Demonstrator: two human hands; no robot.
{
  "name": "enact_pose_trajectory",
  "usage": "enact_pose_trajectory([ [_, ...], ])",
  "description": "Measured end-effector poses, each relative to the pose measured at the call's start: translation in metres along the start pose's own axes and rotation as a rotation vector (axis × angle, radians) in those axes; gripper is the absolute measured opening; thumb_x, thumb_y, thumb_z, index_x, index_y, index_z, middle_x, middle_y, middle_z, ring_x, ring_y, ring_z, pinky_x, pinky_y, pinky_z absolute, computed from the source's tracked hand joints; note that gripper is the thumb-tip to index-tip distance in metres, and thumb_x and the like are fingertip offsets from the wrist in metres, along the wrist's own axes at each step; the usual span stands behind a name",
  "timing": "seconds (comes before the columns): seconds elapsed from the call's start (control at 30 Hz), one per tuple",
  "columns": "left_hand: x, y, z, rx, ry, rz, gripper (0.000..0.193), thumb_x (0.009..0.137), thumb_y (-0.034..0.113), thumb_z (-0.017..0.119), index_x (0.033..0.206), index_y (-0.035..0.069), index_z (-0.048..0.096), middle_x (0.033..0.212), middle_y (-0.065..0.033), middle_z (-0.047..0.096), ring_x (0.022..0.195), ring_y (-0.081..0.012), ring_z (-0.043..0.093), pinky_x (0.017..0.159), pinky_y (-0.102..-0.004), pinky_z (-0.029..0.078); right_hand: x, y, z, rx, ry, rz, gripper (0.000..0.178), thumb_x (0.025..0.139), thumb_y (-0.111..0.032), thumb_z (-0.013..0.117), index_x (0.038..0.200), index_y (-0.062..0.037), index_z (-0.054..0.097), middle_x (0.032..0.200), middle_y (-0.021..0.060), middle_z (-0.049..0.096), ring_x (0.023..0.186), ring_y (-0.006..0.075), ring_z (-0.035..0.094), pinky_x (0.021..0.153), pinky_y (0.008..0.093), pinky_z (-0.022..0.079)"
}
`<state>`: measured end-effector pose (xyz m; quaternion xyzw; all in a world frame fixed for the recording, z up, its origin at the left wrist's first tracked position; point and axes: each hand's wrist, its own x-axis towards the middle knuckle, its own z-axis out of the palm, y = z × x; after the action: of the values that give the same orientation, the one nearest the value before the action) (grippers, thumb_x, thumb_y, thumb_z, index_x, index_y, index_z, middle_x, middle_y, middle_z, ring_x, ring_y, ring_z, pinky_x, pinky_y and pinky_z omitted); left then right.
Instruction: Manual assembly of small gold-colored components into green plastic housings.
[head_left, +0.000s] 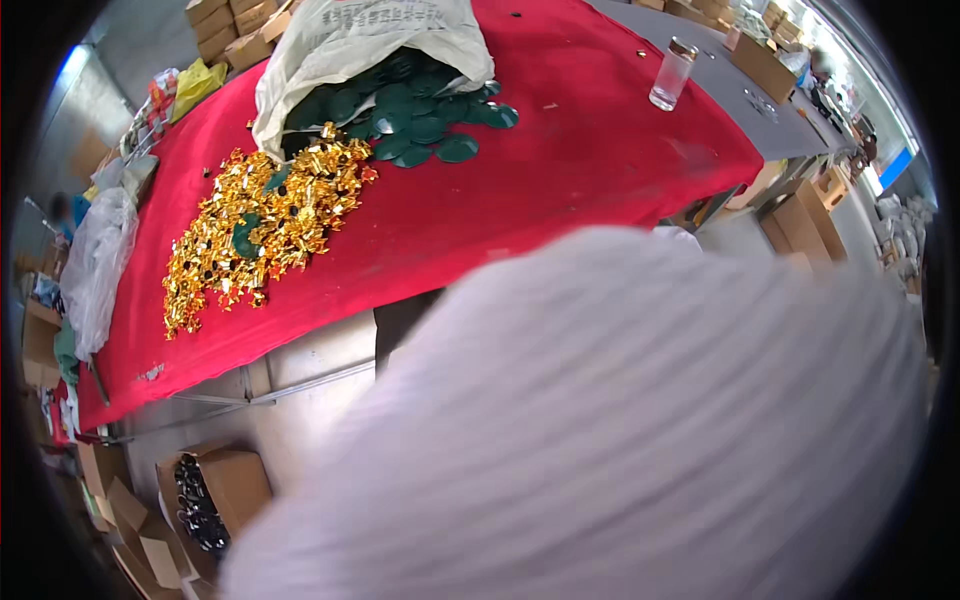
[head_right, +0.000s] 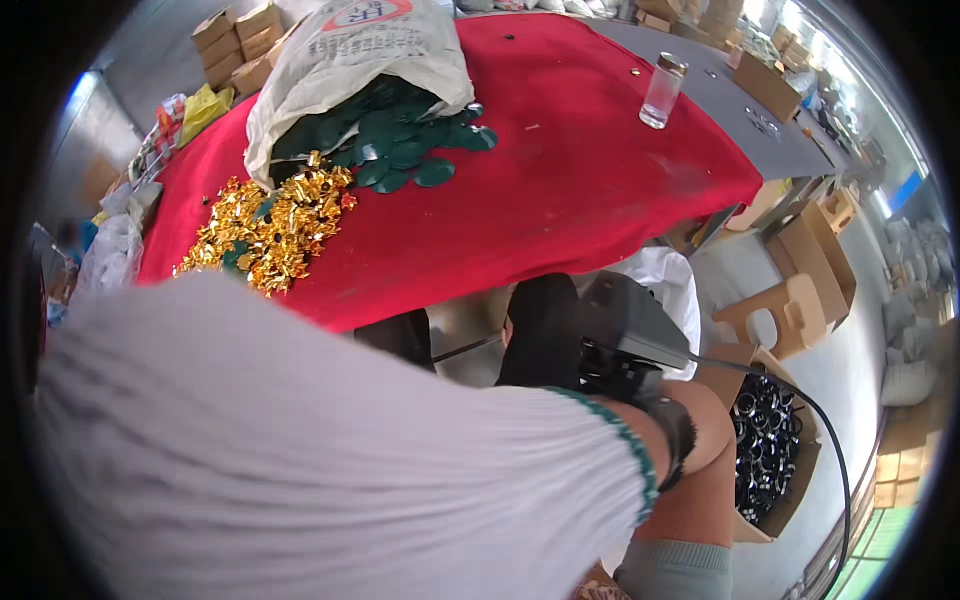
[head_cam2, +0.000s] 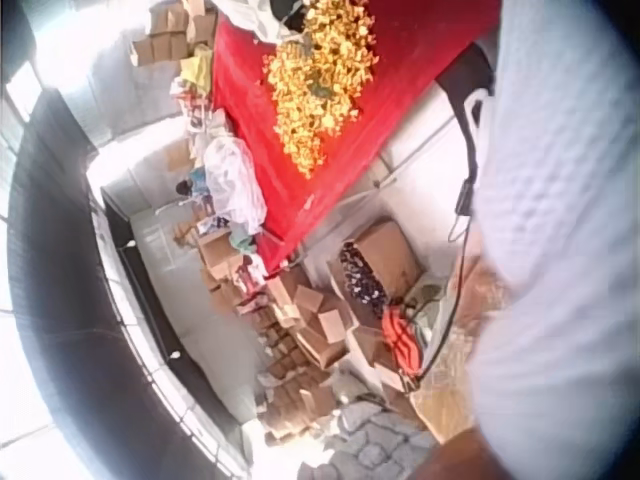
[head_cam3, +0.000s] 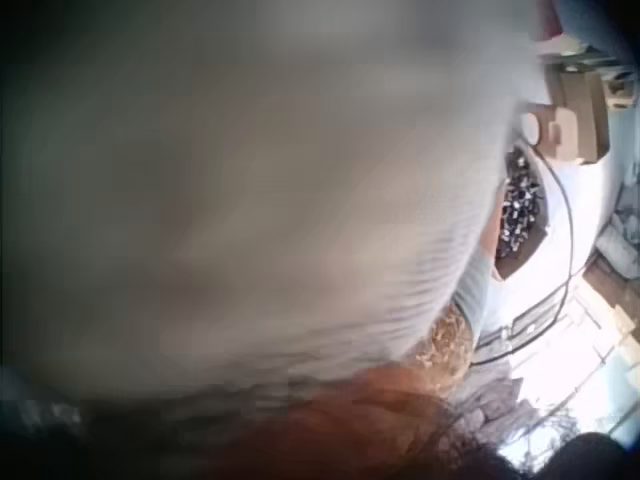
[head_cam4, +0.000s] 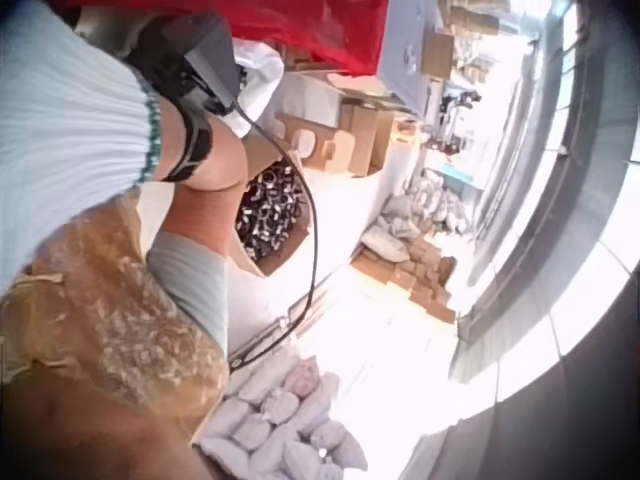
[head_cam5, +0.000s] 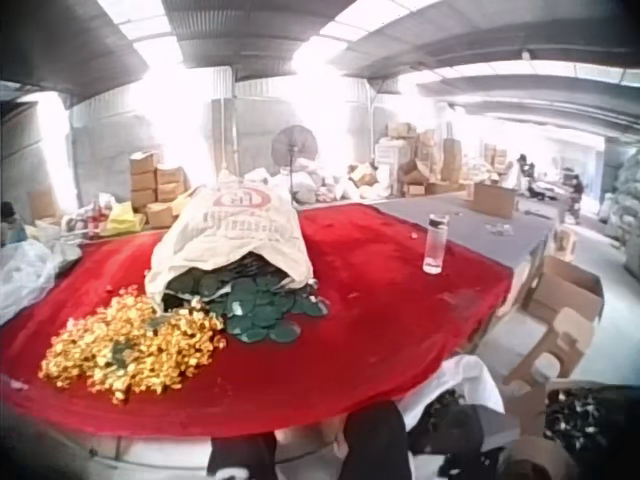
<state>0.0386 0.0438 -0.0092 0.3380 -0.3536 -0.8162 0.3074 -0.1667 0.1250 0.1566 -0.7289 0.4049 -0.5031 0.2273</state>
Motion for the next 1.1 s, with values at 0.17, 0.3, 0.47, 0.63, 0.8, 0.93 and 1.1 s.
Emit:
enact_pose_trajectory([
  [0.17,0.002,0.008,-0.009,-0.28,-0.425,0.019,0.034,0.109,0.023,0.063,0.14,0.015,0.055,0.109,-0.0054,0.067,0.1,-0.0132,0.062,0.094,-0.0307,0.051,0.003,0.002,0.0,-0.073,-0.006,0.033,0.031,0.082,-0.023,0.081,0.107,-0.0078,0.07,0.093,0.0052,0.064,0.077,0.0241,0.069,0.063,0.0365,0.054],
  [0.3,0.023,0.009,0.004,0.134,-0.009,0.059,0.046,0.108,0.031,0.065,0.149,0.016,0.05,0.13,-0.0129,0.064,0.12,-0.0195,0.059,0.108,-0.0388,0.047,0.008,0.01,-0.013,-0.148,-0.004,0.049,0.031,0.082,-0.023,0.081,0.107,-0.008,0.07,0.093,0.0052,0.064,0.077,0.0244,0.069,0.063,0.0368,0.054],
  [0.47,0.041,0.034,0.029,-0.134,-0.071,-0.062,0.043,0.106,0.032,0.066,0.141,0.012,0.053,0.125,-0.0138,0.066,0.112,-0.0239,0.063,0.097,-0.0409,0.053,0.016,0.032,-0.023,-0.2,-0.001,0.1,0.032,0.082,-0.024,0.082,0.107,-0.0082,0.07,0.093,0.0052,0.064,0.077,0.0248,0.069,0.063,0.0371,0.054],
  [0.63,0.031,0.045,0.043,-0.45,-0.063,-0.2,0.041,0.103,0.034,0.066,0.134,0.009,0.056,0.121,-0.0146,0.067,0.105,-0.0283,0.067,0.087,-0.043,0.058,0.016,0.043,-0.019,-0.205,-0.051,0.195,0.033,0.081,-0.025,0.082,0.107,-0.0084,0.07,0.093,0.0053,0.064,0.077,0.0252,0.069,0.063,0.0375,0.054],
  [0.8,0.057,0.035,0.023,-0.374,-0.073,-0.184,0.036,0.106,0.033,0.062,0.132,0.009,0.056,0.119,-0.0121,0.065,0.102,-0.0253,0.068,0.075,-0.0381,0.058,0.047,0.061,-0.027,-0.266,-0.118,0.18,0.034,0.081,-0.026,0.082,0.107,-0.0086,0.07,0.093,0.0053,0.064,0.076,0.0256,0.069,0.063,0.0378,0.054],
  [0.93,0.063,0.024,0.03,-0.365,-0.078,-0.205,0.034,0.107,0.034,0.061,0.131,0.01,0.057,0.118,-0.0094,0.065,0.103,-0.023,0.068,0.078,-0.0392,0.058,-0.021,0.11,0.031,-0.622,-0.127,0.313,0.064,0.081,-0.03,0.082,0.137,-0.01,0.059,0.117,0.0084,0.063,0.09,0.0271,0.069,0.073,0.0395,0.056],
  [1.1,0.053,0.014,0.027,-0.292,-0.038,-0.375,0.026,0.106,0.032,0.064,0.123,0.013,0.059,0.103,-0.0033,0.063,0.089,-0.0174,0.065,0.066,-0.0324,0.054,-0.066,0.126,0.073,-0.611,-0.038,0.331,0.045,0.088,-0.026,0.075,0.126,-0.007,0.062,0.09,0.0093,0.059,0.077,0.0292,0.066,0.064,0.0435,0.051],
])
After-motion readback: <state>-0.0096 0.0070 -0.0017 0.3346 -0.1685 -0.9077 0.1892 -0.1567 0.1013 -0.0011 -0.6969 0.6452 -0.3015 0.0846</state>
